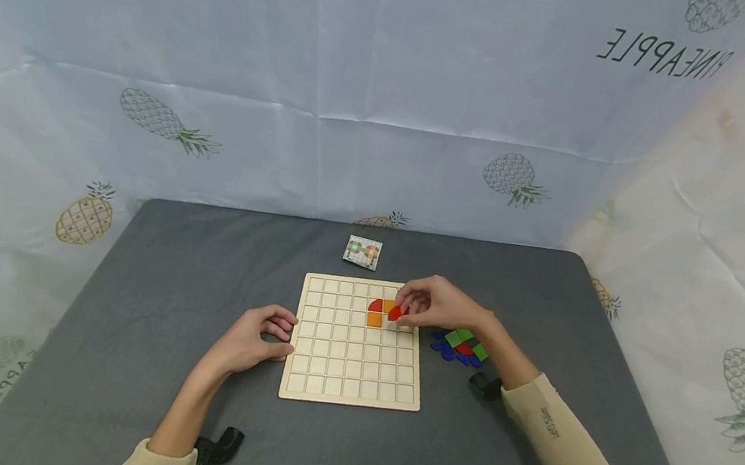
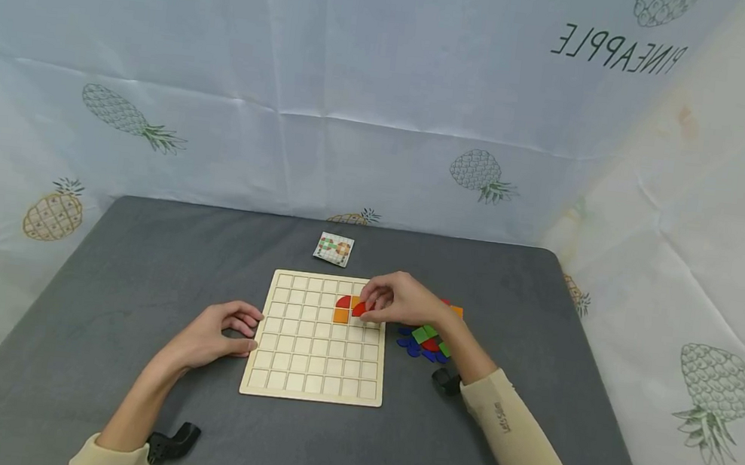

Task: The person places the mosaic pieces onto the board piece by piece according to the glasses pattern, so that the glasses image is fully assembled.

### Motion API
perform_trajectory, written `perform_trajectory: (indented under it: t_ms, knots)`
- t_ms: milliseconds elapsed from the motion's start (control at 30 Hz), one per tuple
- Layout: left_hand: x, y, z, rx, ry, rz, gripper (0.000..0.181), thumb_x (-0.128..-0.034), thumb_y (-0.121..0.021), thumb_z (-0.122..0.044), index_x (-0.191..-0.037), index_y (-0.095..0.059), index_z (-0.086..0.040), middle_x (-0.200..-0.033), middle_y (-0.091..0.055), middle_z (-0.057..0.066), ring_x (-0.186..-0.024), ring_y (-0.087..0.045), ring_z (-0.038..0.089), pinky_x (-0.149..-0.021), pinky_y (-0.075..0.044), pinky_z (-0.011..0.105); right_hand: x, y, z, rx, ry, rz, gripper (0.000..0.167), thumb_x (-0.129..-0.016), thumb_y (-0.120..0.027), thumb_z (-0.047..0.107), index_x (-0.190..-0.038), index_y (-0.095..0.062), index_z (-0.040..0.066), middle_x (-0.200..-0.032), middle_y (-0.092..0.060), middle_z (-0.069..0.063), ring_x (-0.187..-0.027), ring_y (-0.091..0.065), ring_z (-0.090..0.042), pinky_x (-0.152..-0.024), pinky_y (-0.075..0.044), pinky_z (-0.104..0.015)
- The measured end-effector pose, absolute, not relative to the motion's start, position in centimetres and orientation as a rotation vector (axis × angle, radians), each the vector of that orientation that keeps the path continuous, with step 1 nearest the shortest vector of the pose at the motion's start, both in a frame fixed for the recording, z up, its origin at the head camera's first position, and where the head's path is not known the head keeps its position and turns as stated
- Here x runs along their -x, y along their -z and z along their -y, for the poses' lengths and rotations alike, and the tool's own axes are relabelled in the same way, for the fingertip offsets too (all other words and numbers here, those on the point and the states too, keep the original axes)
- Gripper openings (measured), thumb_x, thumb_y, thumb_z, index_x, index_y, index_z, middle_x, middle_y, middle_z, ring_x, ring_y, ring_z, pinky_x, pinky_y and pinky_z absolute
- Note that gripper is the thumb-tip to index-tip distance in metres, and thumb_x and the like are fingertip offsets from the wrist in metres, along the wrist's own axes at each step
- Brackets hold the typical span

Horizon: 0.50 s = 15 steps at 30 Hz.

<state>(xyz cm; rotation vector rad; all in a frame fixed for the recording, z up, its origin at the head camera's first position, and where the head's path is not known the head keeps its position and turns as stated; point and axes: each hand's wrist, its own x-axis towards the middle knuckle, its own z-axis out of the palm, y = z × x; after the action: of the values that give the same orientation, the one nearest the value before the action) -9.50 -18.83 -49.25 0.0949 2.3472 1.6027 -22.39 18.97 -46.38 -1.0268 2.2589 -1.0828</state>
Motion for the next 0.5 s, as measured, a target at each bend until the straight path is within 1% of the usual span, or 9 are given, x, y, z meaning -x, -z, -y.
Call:
perform_trajectory:
  t_ms: [67, 200, 500]
  knots:
    - [9.6, 49.2, 18.9, -0.096, -1.604, -2.345, 0.047, -0.0908, -0.083, 0.002, -0.133, -0.063, 0.007, -0.12, -0.065, 0.023, -0.099, -0.065, 0.021, -0.073, -0.067, 0.029, 22.3, 46.4, -18.6, 1.022, 1.103, -2.241, 0.028, -0.091, -0.09, 0.018, -0.114, -0.077, 0.008, -0.097, -0.078, -0.005, -0.082, -0.073, -0.01, -0.074, -0.064, -0.025]
    - [9.7, 49.2, 19.0, -0.105, -1.61, -2.339, 0.047, -0.0908, -0.083, 0.002, -0.133, -0.063, 0.007, -0.12, -0.065, 0.023, -0.099, -0.065, 0.021, -0.073, -0.067, 0.029, 22.3, 46.5, -18.0, 1.042, 1.124, -2.2, 0.027, -0.091, -0.089, 0.016, -0.114, -0.077, 0.006, -0.096, -0.078, -0.007, -0.079, -0.072, -0.01, -0.073, -0.064, -0.025]
    - [9.9, 49.2, 19.1, -0.115, -1.603, -2.338, 0.047, -0.0904, -0.083, 0.002, -0.133, -0.063, 0.007, -0.119, -0.065, 0.023, -0.099, -0.066, 0.021, -0.074, -0.067, 0.028, 22.4, 47.2, -16.6, 1.166, 1.064, -2.125, 0.023, -0.098, -0.082, 0.014, -0.119, -0.079, 0.008, -0.1, -0.079, -0.007, -0.079, -0.07, -0.008, -0.074, -0.062, -0.024]
